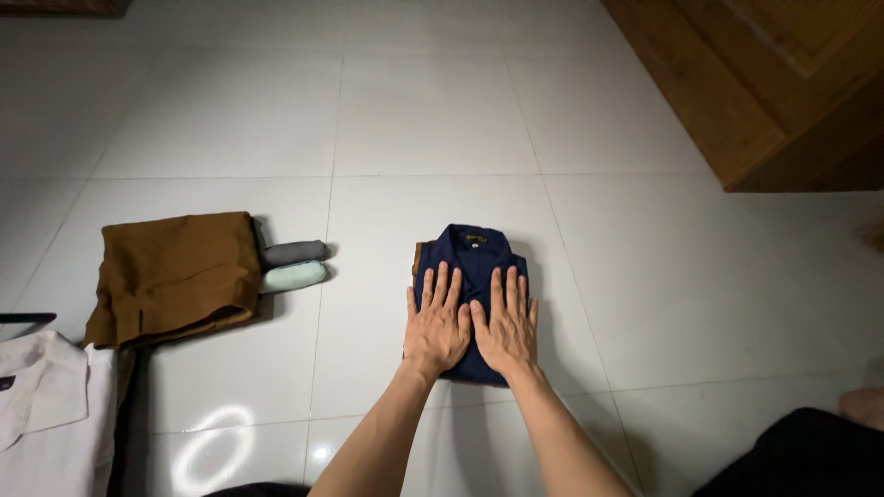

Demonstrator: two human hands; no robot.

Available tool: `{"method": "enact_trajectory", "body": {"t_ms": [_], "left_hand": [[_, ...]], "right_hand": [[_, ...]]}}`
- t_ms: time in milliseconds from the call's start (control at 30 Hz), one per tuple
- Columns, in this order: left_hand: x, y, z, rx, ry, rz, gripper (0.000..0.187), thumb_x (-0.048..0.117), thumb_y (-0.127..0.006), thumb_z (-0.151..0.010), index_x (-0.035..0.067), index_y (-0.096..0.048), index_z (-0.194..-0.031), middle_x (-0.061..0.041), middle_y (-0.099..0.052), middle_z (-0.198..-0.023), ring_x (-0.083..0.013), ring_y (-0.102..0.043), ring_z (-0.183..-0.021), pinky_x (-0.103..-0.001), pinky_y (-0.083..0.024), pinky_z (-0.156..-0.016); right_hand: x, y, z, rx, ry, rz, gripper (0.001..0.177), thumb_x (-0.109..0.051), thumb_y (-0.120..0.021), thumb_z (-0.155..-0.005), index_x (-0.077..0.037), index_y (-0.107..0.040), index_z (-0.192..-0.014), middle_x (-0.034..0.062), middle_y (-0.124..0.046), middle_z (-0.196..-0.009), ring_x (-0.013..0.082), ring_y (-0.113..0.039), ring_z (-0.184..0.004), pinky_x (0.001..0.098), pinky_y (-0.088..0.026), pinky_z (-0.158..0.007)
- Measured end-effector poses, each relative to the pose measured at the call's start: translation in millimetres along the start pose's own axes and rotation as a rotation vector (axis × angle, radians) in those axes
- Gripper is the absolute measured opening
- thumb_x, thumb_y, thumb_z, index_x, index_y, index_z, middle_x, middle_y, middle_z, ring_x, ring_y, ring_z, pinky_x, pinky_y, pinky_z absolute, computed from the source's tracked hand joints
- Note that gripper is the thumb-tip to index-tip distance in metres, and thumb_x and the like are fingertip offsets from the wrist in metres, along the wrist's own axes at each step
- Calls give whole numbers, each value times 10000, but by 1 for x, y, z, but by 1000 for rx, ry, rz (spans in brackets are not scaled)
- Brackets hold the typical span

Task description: The person folds a white shirt, a brown shirt, and a blue shirt on a tiled floor. They smooth each garment, fold the sleeves and body, and stack the folded shirts into a neat pile.

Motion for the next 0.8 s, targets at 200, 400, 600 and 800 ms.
{"method": "enact_trajectory", "body": {"t_ms": [200,400,600,800], "left_hand": [[1,4,1,9,24,13,700,401,-354,-1005,117,-174,-1619,-112,-83,-1702,-363,-31,-1560,-560,-54,-1230],[-1,3,2,-1,41,8,738,442,-367,-1008,82,-153,-1616,-112,-75,-1705,-360,-39,-1559,-547,-63,-1235],[-2,2,1,-16,52,-5,734,447,-350,-1015,83,-134,-1615,-106,-62,-1707,-351,-36,-1559,-537,-57,-1237],[-2,2,2,-9,47,-2,735,454,-341,-1020,78,-130,-1616,-107,-62,-1709,-348,-37,-1562,-536,-64,-1237]], "right_hand": [[0,1,-2,-17,-7,-11,749,-514,-428,-1000,-109,-248,-1604,183,-162,-1681,374,-145,-1547,582,-150,-1207],[-1,1,0,-8,-30,10,745,-522,-430,-1000,-125,-247,-1604,163,-167,-1681,353,-151,-1546,573,-149,-1214],[-3,1,0,-54,-69,55,756,-544,-413,-1002,-147,-211,-1612,154,-145,-1684,338,-136,-1547,574,-134,-1217],[-1,1,-2,-71,-63,58,759,-556,-395,-1007,-151,-195,-1617,160,-137,-1687,340,-128,-1551,572,-144,-1214]]}}
Point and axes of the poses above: each hand's wrist, its own z-axis away from the middle knuckle, its own y-axis out of the back of the hand, x = y × z, the point moved 2 cm from there along -z, towards the middle knuckle
